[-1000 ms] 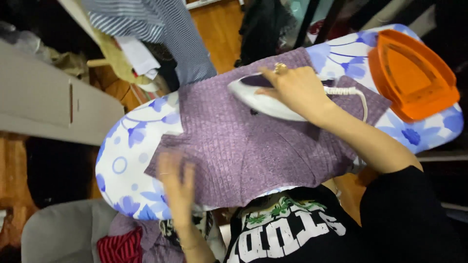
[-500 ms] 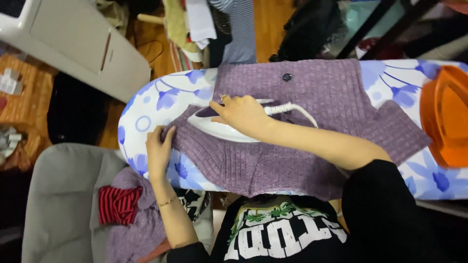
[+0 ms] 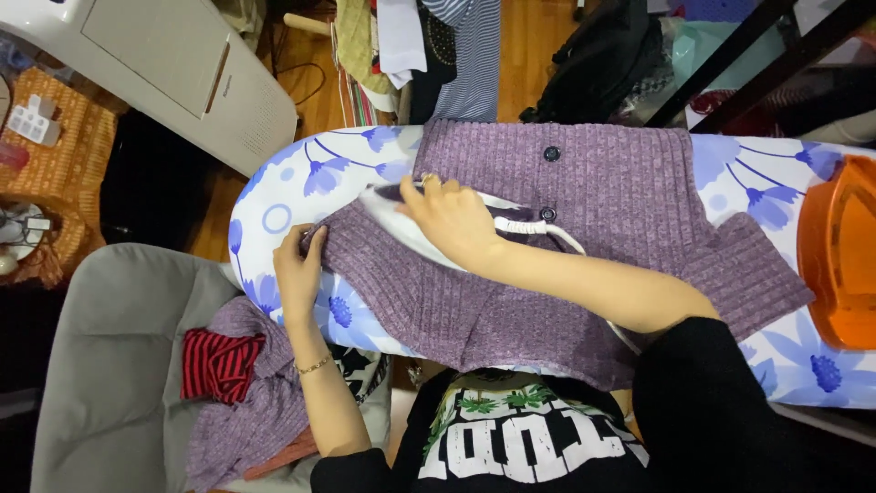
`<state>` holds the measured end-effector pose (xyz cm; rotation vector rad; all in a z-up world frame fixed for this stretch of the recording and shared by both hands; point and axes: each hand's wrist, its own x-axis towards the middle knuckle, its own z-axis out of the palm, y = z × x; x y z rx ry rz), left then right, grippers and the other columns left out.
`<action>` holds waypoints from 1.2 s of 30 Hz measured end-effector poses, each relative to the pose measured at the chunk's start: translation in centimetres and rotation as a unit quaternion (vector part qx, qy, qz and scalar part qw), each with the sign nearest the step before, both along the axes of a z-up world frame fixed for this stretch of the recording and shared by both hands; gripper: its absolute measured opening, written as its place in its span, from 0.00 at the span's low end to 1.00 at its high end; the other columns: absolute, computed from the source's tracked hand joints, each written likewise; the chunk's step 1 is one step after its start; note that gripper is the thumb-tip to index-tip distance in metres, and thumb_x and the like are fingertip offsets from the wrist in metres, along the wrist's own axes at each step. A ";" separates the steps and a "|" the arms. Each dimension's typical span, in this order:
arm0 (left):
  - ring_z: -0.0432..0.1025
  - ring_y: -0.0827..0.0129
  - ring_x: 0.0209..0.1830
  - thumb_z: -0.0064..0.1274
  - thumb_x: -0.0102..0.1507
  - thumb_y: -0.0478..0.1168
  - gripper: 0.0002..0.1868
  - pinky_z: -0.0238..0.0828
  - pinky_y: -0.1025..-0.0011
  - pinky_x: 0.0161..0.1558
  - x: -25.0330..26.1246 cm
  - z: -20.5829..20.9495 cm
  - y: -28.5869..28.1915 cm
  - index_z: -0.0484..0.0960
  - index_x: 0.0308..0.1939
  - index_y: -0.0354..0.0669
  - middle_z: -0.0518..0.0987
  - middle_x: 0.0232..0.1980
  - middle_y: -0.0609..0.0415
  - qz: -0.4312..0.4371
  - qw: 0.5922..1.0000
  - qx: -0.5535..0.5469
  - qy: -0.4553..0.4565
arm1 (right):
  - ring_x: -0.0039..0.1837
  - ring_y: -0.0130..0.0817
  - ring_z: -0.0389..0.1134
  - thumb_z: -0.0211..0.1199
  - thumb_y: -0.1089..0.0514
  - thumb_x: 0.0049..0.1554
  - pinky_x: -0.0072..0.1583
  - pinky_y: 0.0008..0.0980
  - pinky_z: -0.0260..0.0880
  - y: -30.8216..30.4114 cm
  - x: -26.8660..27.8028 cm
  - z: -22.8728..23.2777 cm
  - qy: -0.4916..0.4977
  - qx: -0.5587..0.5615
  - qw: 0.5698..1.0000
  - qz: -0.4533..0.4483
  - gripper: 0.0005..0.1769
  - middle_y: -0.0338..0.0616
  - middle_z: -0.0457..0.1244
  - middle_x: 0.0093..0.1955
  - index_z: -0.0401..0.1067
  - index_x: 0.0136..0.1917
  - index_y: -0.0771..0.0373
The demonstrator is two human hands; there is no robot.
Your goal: A person is ironing a purple knitted top on an ironing board, first smoothing the fabric and then using a steam iron.
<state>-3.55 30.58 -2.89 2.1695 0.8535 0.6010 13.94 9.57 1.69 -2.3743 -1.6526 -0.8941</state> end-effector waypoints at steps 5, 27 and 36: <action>0.76 0.47 0.37 0.58 0.69 0.50 0.12 0.69 0.57 0.44 0.2 -0.2 -0.2 0.84 0.46 0.45 0.80 0.34 0.42 0.014 1.000 -0.002 -0.007 | 0.30 0.38 0.68 0.51 0.40 0.64 0.30 0.33 0.67 -0.2 1.1 0.6 -0.017 -0.006 1.000 -0.025 0.20 0.41 0.62 0.33 0.69 0.59 0.54; 0.74 0.45 0.39 0.59 0.68 0.50 0.11 0.67 0.56 0.49 0.3 -2.0 0.5 0.83 0.46 0.49 0.78 0.34 0.43 0.024 0.996 0.082 0.000 | 0.34 0.38 0.69 0.60 0.24 0.50 0.36 0.34 0.70 -2.6 1.7 3.5 0.153 -0.078 0.863 0.475 0.30 0.41 0.64 0.32 0.76 0.53 0.44; 0.74 0.45 0.35 0.60 0.68 0.48 0.11 0.68 0.57 0.45 0.0 -1.2 0.1 0.83 0.45 0.46 0.77 0.31 0.41 0.014 0.995 0.097 -0.013 | 0.31 0.36 0.67 0.64 0.25 0.50 0.35 0.30 0.68 -1.3 3.5 3.1 0.139 -0.008 0.821 0.554 0.29 0.39 0.62 0.28 0.78 0.49 0.49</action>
